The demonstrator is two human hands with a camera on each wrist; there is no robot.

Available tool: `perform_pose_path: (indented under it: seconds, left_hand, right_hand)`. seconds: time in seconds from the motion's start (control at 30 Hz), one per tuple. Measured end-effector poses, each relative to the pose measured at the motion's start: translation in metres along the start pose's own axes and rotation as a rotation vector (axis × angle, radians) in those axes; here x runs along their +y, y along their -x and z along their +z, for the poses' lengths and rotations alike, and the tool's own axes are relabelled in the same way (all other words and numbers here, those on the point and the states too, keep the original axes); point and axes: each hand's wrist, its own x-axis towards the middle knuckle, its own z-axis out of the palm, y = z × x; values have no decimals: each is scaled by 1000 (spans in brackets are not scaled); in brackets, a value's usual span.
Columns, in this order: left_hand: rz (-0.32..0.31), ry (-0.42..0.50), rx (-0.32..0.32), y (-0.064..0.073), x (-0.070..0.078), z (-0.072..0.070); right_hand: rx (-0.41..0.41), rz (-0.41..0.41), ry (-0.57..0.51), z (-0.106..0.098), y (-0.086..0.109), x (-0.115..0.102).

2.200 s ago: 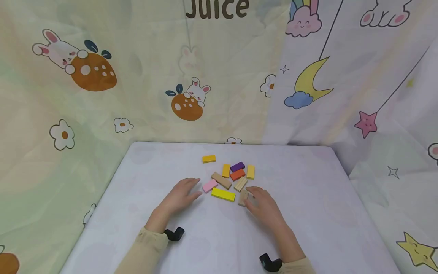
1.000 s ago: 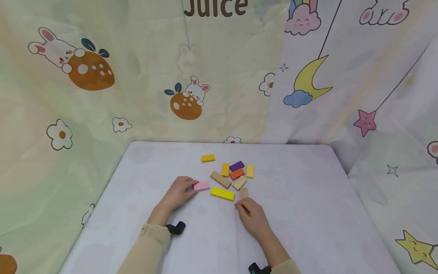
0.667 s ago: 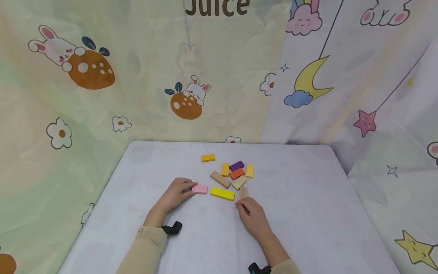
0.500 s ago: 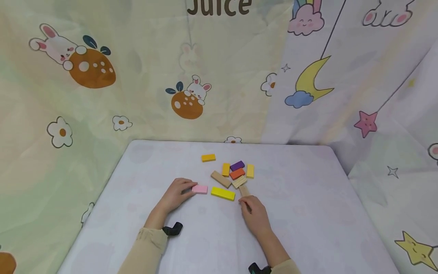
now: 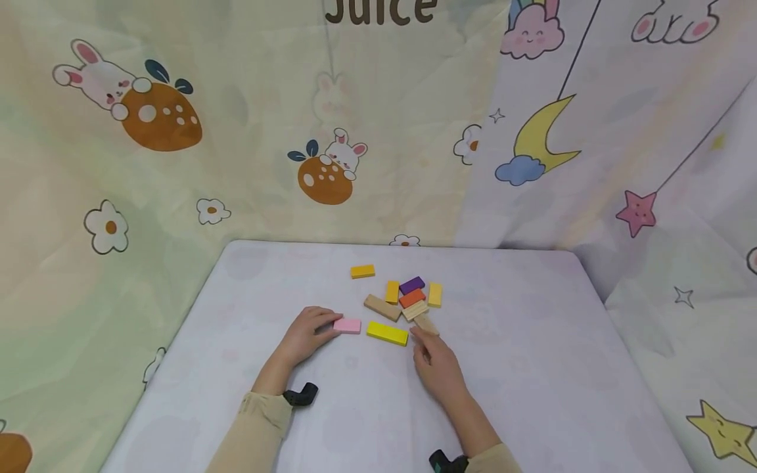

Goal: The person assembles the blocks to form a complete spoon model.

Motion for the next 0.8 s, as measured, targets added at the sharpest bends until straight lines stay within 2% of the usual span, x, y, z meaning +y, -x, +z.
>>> perform_pose_path:
  seconds: [0.1, 0.3, 0.5, 0.63, 0.8]
  left_hand:
    - [-8, 2, 2, 1, 0, 0]
    - [-7, 0, -7, 0, 0, 0]
    - [-13, -17, -1, 1, 0, -1]
    - [-8, -25, 4, 2, 0, 0]
    - [0, -16, 18, 2, 1, 1]
  right_hand:
    - [-44, 12, 13, 1, -1, -6]
    - [-36, -52, 4, 3, 0, -9]
    - [-88, -47, 24, 8, -1, -9]
    - [-91, -80, 14, 11, 1, -9]
    - [-181, -109, 8, 9, 2, -12]
